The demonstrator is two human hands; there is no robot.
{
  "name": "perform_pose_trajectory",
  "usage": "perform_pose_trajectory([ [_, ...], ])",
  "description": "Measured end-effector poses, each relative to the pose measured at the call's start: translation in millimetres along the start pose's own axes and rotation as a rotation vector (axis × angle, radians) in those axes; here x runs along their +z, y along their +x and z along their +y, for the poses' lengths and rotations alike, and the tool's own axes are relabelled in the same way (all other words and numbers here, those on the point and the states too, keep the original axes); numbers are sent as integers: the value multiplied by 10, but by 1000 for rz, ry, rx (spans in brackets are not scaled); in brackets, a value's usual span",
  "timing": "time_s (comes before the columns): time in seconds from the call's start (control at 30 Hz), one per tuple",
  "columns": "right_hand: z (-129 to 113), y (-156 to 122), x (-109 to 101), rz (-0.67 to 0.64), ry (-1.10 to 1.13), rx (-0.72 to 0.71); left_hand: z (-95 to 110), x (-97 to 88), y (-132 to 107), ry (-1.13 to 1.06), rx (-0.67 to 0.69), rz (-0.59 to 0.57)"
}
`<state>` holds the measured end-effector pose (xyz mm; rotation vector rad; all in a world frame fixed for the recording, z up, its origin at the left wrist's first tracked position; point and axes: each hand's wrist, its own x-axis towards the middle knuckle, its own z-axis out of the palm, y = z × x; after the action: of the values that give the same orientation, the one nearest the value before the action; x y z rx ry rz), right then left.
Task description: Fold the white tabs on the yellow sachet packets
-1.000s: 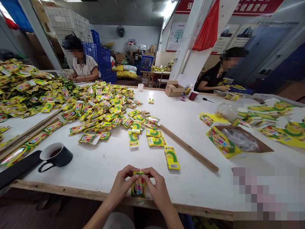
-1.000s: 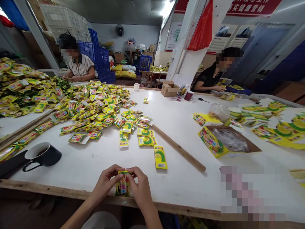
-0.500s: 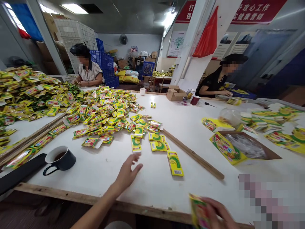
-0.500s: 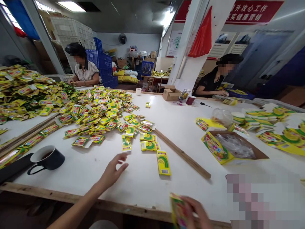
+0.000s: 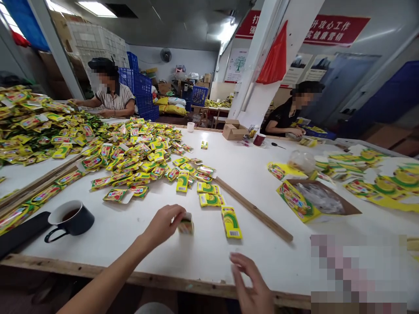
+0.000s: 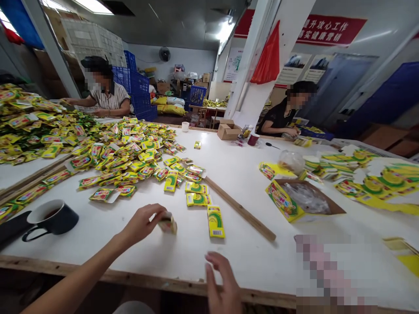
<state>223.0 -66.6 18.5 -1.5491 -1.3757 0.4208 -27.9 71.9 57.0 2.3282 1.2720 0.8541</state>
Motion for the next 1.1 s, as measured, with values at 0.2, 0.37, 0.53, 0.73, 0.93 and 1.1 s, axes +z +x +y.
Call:
perform_pose_trajectory([
  [0.2, -341, 139, 682, -285, 364, 2, 330, 93, -343, -306, -117, -81],
  [0.37, -317, 97, 807, -316, 508, 84, 285, 304, -399, -472, -252, 34],
  [0.53, -263, 153, 903, -249, 638, 148, 261, 371, -443, -775, -258, 138],
  [0.73, -71, 182, 968, -333, 647, 218, 152, 487, -605, -906, -298, 19],
  [0.93, -72, 244, 912, -373, 562, 212, 152, 546, -659, -945, -369, 35],
  [1.1, -160, 296, 900, -365, 438, 156, 140, 495, -642, -826, -378, -11],
])
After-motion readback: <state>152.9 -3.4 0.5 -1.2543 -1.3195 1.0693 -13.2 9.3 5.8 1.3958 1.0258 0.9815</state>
